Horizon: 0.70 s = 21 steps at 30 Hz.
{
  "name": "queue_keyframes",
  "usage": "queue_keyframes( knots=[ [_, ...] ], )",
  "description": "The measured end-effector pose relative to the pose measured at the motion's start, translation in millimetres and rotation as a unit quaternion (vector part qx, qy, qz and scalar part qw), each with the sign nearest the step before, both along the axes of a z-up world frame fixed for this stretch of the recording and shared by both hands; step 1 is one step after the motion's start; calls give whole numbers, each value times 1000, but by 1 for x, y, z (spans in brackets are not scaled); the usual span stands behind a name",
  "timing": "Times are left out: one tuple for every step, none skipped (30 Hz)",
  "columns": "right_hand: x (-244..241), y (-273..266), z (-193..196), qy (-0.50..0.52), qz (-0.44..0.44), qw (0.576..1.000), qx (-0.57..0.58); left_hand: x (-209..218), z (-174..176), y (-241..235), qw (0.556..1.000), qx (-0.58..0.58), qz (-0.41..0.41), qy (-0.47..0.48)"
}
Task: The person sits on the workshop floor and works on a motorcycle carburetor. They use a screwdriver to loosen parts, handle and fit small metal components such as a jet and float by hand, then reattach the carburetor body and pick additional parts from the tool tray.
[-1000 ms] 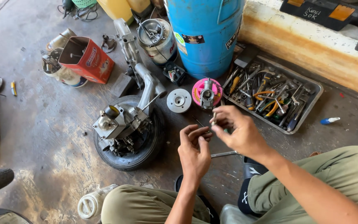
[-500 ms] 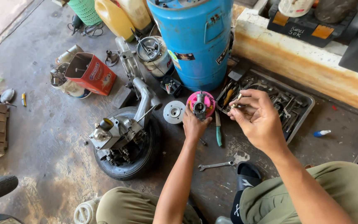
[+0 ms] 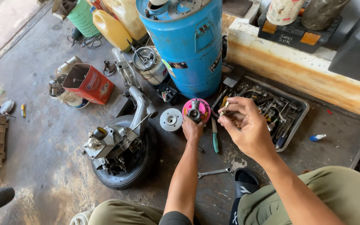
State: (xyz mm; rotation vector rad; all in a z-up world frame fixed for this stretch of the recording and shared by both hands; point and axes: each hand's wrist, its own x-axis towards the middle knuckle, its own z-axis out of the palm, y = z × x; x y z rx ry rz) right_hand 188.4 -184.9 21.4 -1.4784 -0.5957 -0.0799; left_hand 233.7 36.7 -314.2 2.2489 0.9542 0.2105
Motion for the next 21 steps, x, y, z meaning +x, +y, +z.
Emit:
queue_keyframes(
  knots=[
    [0, 0, 3, -1, -3, 1000, 1, -7, 13, 1, 1000, 1, -3, -1],
    [0, 1, 7, -6, -2, 1000, 7, -12, 27, 2, 1000, -19, -1, -14],
    [0, 2, 10, -10, -2, 1000, 13, -18, 41, 3, 999, -40, 1, -26],
    [-1, 1, 13, -12, -2, 1000, 14, -24, 62, 0, 999, -38, 0, -28],
    [-2, 0, 15, -18, -4, 1000, 15, -31, 83, -2, 994, -79, -7, -75],
    [-4, 3, 18, -24, 0, 1000, 18, -41, 105, 0, 986, -116, -10, -122],
    [-5, 4, 21, -26, 3, 999, 22, -50, 131, 1, 986, -112, -7, -124],
    [-8, 5, 23, -30, 2, 999, 22, -60, 156, 3, 980, -145, -31, -133],
    [-11, 6, 26, -33, 1, 999, 22, -72, 182, 4, 972, -178, -55, -142],
    [-13, 6, 30, -39, 2, 999, 28, -81, 204, 6, 972, -172, -56, -148],
    [-16, 7, 35, -45, 9, 999, 25, -92, 225, 9, 960, -195, -81, -183],
    [-21, 5, 38, -50, 17, 998, 19, -105, 243, 8, 945, -220, -105, -216],
    [-26, 5, 41, -54, 18, 998, 22, -115, 252, 11, 945, -217, -105, -220],
    [-30, 4, 46, -59, 24, 998, 25, -123, 262, 13, 927, -247, -118, -255],
    [-34, 4, 50, -65, 31, 997, 27, -132, 272, 16, 907, -276, -130, -290],
    [-40, 2, 56, -69, 34, 997, 29, -143, 283, 15, 907, -273, -129, -295],
    [-47, 1, 62, -74, 35, 996, 22, -153, 294, 15, 894, -297, -130, -310],
    [-53, -2, 68, -79, 38, 996, 13, -164, 305, 13, 879, -323, -129, -326],
    [-58, -3, 75, -84, 42, 995, 13, -173, 308, 16, 878, -321, -127, -332],
    [-64, -5, 80, -89, 49, 995, 0, -182, 309, 19, 876, -317, -136, -338],
    [-69, -6, 84, -93, 57, 994, -13, -191, 310, 22, 874, -312, -145, -344]
  ],
)
